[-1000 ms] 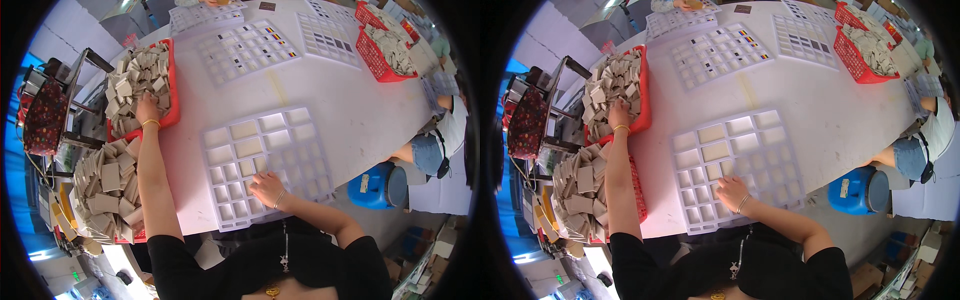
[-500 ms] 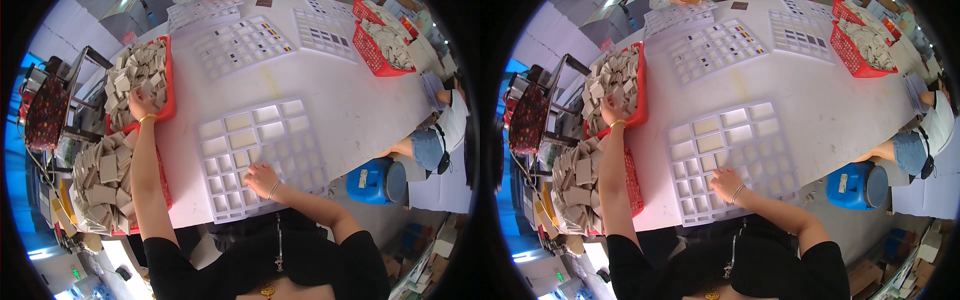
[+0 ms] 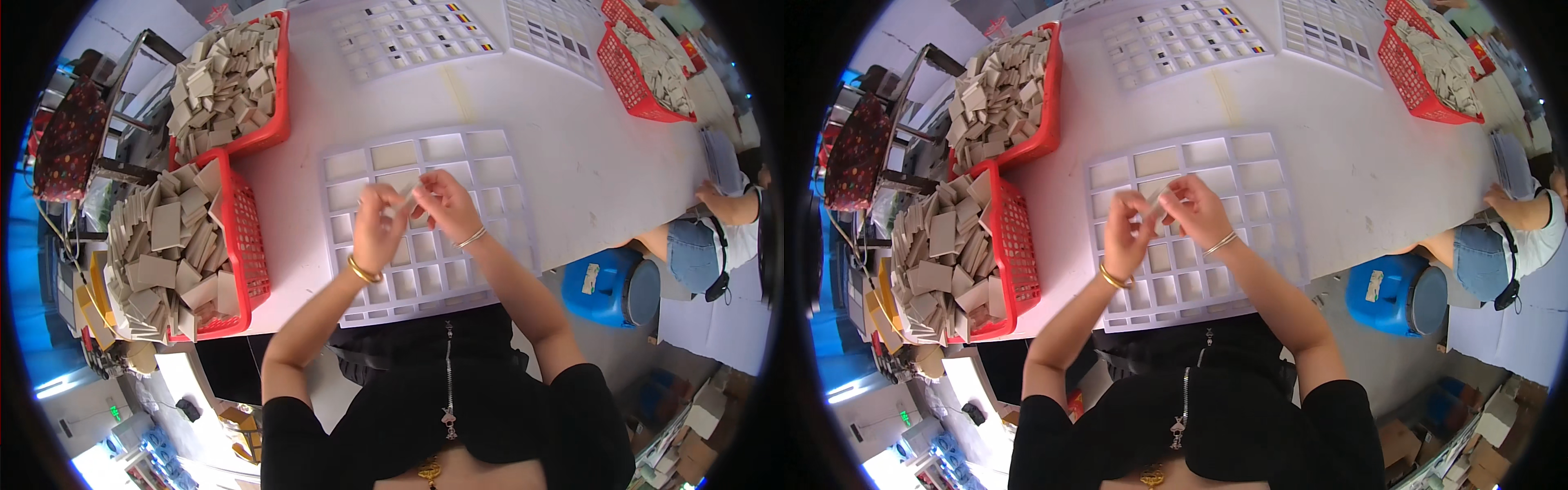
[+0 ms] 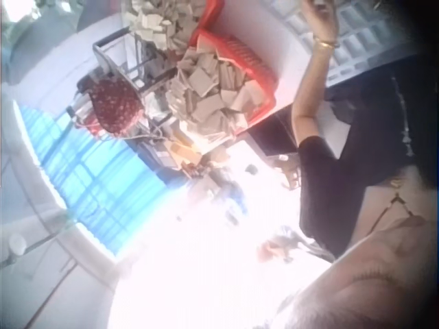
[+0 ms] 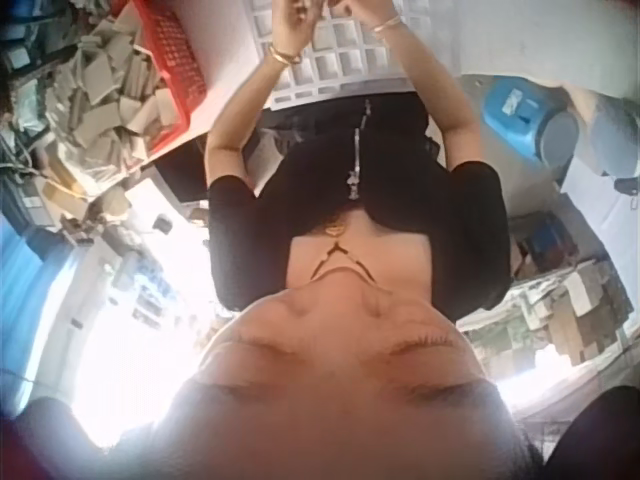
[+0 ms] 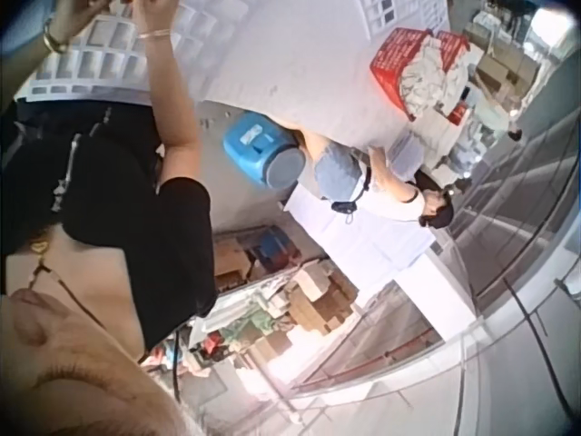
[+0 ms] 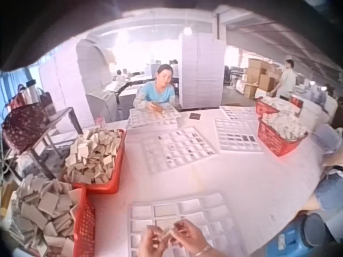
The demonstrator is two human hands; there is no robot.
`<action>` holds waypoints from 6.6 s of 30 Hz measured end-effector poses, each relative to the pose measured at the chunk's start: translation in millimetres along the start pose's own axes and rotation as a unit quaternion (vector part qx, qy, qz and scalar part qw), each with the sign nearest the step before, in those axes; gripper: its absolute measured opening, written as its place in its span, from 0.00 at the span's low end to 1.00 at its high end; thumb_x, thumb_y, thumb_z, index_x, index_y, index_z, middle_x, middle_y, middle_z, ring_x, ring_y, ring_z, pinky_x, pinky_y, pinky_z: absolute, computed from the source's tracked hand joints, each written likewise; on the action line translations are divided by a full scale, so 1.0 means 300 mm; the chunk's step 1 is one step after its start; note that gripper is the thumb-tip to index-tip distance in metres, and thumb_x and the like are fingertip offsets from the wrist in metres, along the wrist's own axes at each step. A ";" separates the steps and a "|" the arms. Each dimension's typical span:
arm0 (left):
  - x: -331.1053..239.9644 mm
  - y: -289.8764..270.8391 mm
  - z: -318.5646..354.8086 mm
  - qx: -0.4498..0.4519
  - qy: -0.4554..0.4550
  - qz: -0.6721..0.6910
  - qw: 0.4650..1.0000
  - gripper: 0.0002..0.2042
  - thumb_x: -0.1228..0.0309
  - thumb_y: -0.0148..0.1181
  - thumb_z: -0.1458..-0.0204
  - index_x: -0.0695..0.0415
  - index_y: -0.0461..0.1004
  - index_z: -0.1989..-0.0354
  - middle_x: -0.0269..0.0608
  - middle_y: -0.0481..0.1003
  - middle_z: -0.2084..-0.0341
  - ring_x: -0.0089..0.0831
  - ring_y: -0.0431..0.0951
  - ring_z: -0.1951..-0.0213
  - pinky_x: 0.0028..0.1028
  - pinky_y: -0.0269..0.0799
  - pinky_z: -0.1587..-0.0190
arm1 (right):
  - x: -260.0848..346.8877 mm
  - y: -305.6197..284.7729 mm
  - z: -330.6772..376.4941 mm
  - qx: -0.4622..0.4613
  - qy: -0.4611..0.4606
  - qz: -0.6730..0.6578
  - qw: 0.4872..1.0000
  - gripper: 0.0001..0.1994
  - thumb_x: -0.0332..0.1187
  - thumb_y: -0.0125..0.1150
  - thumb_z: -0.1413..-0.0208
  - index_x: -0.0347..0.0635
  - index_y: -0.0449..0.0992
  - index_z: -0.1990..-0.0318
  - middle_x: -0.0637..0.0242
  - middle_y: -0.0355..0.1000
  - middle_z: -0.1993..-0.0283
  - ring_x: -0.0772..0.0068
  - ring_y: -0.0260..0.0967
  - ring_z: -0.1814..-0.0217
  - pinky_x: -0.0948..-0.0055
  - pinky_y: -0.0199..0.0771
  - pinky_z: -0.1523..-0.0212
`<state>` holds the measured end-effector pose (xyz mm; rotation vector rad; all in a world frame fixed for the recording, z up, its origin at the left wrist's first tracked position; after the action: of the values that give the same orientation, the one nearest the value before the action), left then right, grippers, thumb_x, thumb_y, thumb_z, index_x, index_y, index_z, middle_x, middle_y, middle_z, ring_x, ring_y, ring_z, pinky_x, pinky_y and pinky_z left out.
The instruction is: The person picks small rectangular tiles from a red basket and places them into the compartments of a white plastic tray. The person handles the tiles one by one, filling the grid slots systematically.
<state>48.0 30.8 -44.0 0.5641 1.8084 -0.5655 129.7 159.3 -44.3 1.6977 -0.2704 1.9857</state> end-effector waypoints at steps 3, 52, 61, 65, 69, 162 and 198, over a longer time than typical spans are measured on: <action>0.017 0.040 0.085 -0.006 -0.086 0.120 0.989 0.05 0.75 0.53 0.42 0.56 0.62 0.63 0.40 0.69 0.58 0.23 0.74 0.62 0.18 0.72 0.79 | -0.046 -0.004 0.030 0.015 -0.030 0.071 0.997 0.13 0.35 0.62 0.45 0.36 0.70 0.58 0.65 0.74 0.66 0.83 0.72 0.72 0.84 0.66 0.81; 0.216 -0.354 0.340 -0.075 -0.142 -0.351 0.922 0.15 0.75 0.54 0.49 0.62 0.69 0.52 0.48 0.72 0.62 0.44 0.72 0.60 0.38 0.68 0.57 | -0.180 -0.044 0.142 0.052 -0.270 0.601 0.750 0.04 0.32 0.64 0.59 0.50 0.74 0.77 0.72 0.62 0.68 0.68 0.63 0.61 0.65 0.60 0.65; 0.209 -0.354 0.336 -0.019 -0.203 -0.386 0.900 0.19 0.72 0.55 0.49 0.62 0.69 0.47 0.50 0.71 0.60 0.43 0.73 0.59 0.37 0.70 0.57 | -0.169 -0.503 0.177 -0.291 -0.180 0.592 0.730 0.25 0.40 0.60 0.50 0.38 0.68 0.46 0.51 0.66 0.47 0.49 0.62 0.44 0.54 0.61 0.45; 0.198 -0.350 0.320 -0.029 -0.193 -0.342 0.919 0.18 0.73 0.56 0.49 0.62 0.70 0.48 0.47 0.72 0.61 0.38 0.73 0.60 0.34 0.68 0.56 | -0.333 -0.756 0.206 -0.253 0.012 0.567 0.784 0.25 0.43 0.62 0.50 0.34 0.69 0.49 0.48 0.66 0.48 0.47 0.61 0.44 0.55 0.61 0.44; 0.146 -0.323 0.320 -0.047 -0.202 -0.277 0.938 0.20 0.74 0.56 0.50 0.63 0.70 0.47 0.48 0.73 0.58 0.37 0.72 0.57 0.32 0.68 0.54 | -0.353 -0.710 0.240 -0.355 -0.096 0.484 0.794 0.25 0.43 0.62 0.49 0.32 0.70 0.51 0.50 0.68 0.50 0.52 0.65 0.48 0.60 0.65 0.46; 0.009 -0.318 0.231 -0.232 -0.146 0.003 0.962 0.08 0.86 0.59 0.54 0.59 0.71 0.69 0.35 0.75 0.68 0.20 0.72 0.73 0.19 0.68 0.70 | -0.207 -0.080 -0.391 -0.016 -0.071 0.430 0.900 0.10 0.32 0.60 0.52 0.47 0.76 0.61 0.64 0.70 0.69 0.65 0.69 0.70 0.67 0.71 0.66; 0.206 -0.276 0.094 -0.156 -0.172 -0.088 0.969 0.11 0.82 0.53 0.51 0.62 0.69 0.57 0.34 0.70 0.67 0.18 0.63 0.77 0.20 0.62 0.72 | -0.227 -0.064 -0.215 0.002 -0.157 0.451 0.878 0.06 0.27 0.61 0.54 0.41 0.74 0.67 0.64 0.68 0.70 0.64 0.69 0.70 0.67 0.71 0.70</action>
<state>-0.8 -44.7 -102.5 0.0825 1.5795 -0.4520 89.7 188.8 -126.1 2.1152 -1.3935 2.2513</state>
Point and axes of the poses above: each hand's wrist, its own z-axis away from the middle knuckle, its own y-axis out of the palm, x = y × z, the point moved 3 cm from there along -z, towards the middle knuckle
